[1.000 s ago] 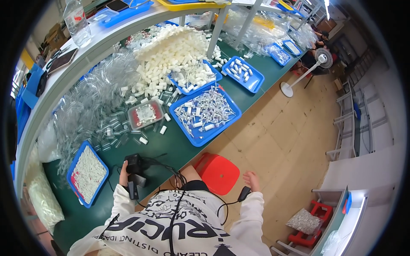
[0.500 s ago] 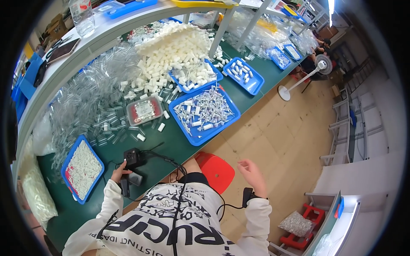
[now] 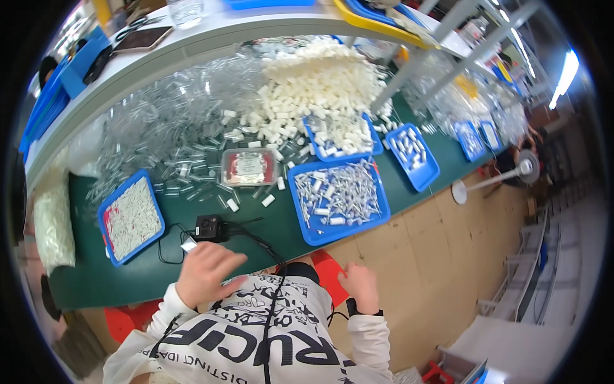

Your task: The person is assembling small white plastic components at a workbench in a factory environment.

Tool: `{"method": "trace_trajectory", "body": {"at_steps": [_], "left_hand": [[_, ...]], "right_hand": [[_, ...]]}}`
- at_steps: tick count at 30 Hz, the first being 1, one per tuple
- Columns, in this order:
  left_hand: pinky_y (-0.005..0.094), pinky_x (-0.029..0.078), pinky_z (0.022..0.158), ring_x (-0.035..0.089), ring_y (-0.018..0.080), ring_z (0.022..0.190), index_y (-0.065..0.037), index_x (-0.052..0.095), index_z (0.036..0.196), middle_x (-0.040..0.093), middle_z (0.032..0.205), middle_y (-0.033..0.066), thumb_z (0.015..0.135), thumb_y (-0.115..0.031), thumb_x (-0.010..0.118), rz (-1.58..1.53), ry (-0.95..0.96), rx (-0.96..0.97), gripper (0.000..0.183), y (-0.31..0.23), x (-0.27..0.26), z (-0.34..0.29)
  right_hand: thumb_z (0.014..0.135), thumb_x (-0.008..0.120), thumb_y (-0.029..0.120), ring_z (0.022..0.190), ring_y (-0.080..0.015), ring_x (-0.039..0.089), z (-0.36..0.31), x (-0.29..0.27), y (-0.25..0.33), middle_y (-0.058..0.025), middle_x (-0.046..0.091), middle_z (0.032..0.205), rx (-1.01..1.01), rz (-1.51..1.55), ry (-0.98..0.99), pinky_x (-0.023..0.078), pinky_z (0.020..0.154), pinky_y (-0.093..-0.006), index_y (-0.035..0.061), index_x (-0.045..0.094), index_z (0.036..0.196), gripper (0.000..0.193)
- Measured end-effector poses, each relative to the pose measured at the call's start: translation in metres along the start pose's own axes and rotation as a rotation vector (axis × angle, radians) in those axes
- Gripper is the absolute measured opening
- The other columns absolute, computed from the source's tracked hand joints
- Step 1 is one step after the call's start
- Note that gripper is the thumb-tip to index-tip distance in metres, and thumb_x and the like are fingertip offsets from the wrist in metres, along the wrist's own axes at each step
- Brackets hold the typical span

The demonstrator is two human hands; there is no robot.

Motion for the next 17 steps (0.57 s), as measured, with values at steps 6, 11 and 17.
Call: {"method": "trace_trajectory", "body": {"at_steps": [6, 11, 17], "left_hand": [[0.0381, 0.041, 0.083, 0.054, 0.0228, 0.086, -0.009, 0.059, 0.104, 0.056, 0.089, 0.0062, 0.066, -0.025, 0.071, 0.212, 0.123, -0.129, 0.043, -0.001, 0.02, 0.044], [0.0401, 0.039, 0.09, 0.052, 0.0261, 0.095, -0.004, 0.054, 0.111, 0.054, 0.101, 0.0114, 0.065, -0.027, 0.072, 0.392, 0.165, -0.343, 0.055, 0.008, 0.016, 0.093], [0.0455, 0.041, 0.09, 0.055, 0.0289, 0.091, -0.002, 0.054, 0.109, 0.056, 0.095, 0.0165, 0.073, -0.017, 0.053, 0.353, 0.125, -0.284, 0.039, -0.045, 0.01, 0.16]], "right_hand": [[0.076, 0.057, 0.028, 0.079, -0.0333, 0.063, 0.059, -0.001, 0.019, -0.0151, 0.065, 0.079, -0.195, -0.167, 0.211, 0.049, 0.072, -0.044, 0.0074, 0.065, 0.083, 0.023], [0.075, 0.056, 0.026, 0.07, -0.0339, 0.062, 0.099, 0.006, 0.054, -0.0146, 0.064, 0.075, -0.553, -0.197, 0.134, 0.048, 0.063, -0.0454, 0.0069, 0.063, 0.077, 0.021], [0.068, 0.067, 0.034, 0.099, -0.0225, 0.05, 0.115, 0.055, 0.076, -0.0145, 0.053, 0.106, -0.822, -0.337, 0.277, 0.037, 0.084, -0.0463, 0.0148, 0.052, 0.105, 0.045]]}}
Point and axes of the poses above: each hand's wrist, its own z-axis towards the middle knuckle, its own x-axis out of the palm, y = z × x, the point moved 9 cm from there along z, towards the middle knuckle
